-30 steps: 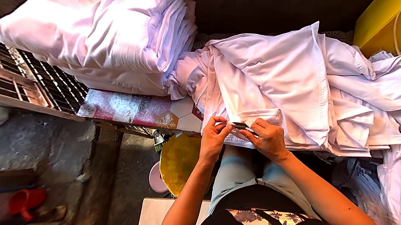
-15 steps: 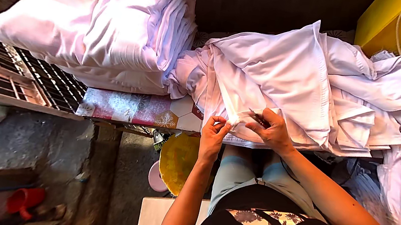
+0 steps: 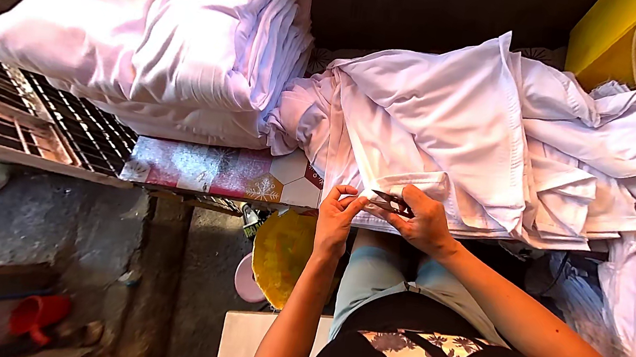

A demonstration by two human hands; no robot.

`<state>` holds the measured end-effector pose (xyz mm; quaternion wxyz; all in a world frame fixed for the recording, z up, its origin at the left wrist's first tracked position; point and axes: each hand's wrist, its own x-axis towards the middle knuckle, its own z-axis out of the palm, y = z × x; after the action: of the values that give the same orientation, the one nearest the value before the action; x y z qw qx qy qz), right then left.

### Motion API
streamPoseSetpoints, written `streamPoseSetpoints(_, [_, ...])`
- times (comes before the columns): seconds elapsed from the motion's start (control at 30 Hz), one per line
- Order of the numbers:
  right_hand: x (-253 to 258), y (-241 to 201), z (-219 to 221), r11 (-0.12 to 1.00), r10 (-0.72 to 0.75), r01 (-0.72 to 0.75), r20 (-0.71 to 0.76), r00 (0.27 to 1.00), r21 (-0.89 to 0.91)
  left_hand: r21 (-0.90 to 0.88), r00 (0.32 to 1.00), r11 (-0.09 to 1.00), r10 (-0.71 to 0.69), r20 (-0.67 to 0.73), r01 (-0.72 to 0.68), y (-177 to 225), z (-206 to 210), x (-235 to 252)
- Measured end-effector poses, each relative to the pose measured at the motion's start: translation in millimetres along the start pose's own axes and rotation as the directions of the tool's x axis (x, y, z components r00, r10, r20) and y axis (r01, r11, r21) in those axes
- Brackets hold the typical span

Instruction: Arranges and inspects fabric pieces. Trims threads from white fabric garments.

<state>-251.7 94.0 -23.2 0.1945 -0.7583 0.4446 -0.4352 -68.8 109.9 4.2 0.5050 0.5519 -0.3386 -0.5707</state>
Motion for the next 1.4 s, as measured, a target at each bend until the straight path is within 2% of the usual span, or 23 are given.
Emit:
streamPoseSetpoints(0.1, [4.1,-2.3,2.6,0.999,-0.042,0.043,-0.058,0.997,0.014,-0.008,1.0,1.0,-0.014,0.007,0.014,2.2,3.4,-1.1])
streamPoseSetpoints(0.3, [1.1,2.9,-0.4,0.987,-0.023,0.027,0.023,0.999,-0.155,-0.113,0.997,0.991,-0.074,-0.03,0.07,5.7,4.4,2.4])
streamPoseSetpoints(0.7, [-3.6,10.3,4.8,0.964,-0.18,0.154,-0.106,0.978,-0.218,-0.088,0.997,0.994,-0.074,-0.029,0.072,5.0,4.3,2.3])
streamPoseSetpoints(0.77, [-3.7,15.0,-8.9,0.956,-0.055,0.022,-0.104,0.993,-0.292,-0.058,0.998,0.997,-0.057,-0.033,0.055,3.3,2.6,3.3])
streamPoseSetpoints(0.83, [-1.7,22.7,-27.9,0.892,0.206,-0.229,-0.1,0.973,-0.389,0.012,0.999,1.0,-0.018,-0.046,0.018,-0.1,-1.1,3.7])
streamPoseSetpoints(0.9, [-1.2,30.2,-40.6,0.775,0.472,-0.444,-0.056,0.88,-0.449,0.13,0.998,0.991,0.036,-0.053,-0.029,-7.6,-4.8,4.4])
streamPoseSetpoints(0.93, [-3.5,33.1,-42.5,0.731,0.548,-0.494,-0.028,0.836,-0.471,0.212,0.996,0.975,0.072,-0.044,-0.061,-13.8,-6.4,4.9])
streamPoseSetpoints(1.07, [-13.5,41.4,-46.8,0.68,0.596,-0.555,-0.081,0.799,-0.48,0.517,0.975,0.833,0.222,0.015,-0.197,-42.2,-10.3,6.6])
streamPoseSetpoints(1.17, [-16.8,43.6,-50.6,0.677,0.575,-0.529,-0.081,0.814,-0.511,0.663,0.944,0.692,0.323,0.069,-0.286,-61.1,-13.5,8.8])
streamPoseSetpoints(1.23, [-18.8,40.9,-52.8,0.668,0.588,-0.518,-0.049,0.808,-0.534,0.688,0.942,0.665,0.325,0.083,-0.29,-69.2,-14.8,11.1])
streamPoseSetpoints(1.33, [-16.4,40.3,-62.8,0.668,0.643,-0.558,0.004,0.766,-0.493,0.651,0.949,0.714,0.313,0.035,-0.259,-71.0,-16.5,11.7])
streamPoseSetpoints(1.37, [-18.3,43.0,-69.3,0.691,0.624,-0.556,-0.009,0.782,-0.462,0.648,0.931,0.703,0.365,0.026,-0.293,-69.8,-18.5,11.0])
streamPoseSetpoints(1.4, [-20.6,47.0,-77.7,0.722,0.559,-0.52,-0.057,0.827,-0.456,0.651,0.895,0.671,0.446,0.028,-0.355,-67.5,-21.7,11.5])
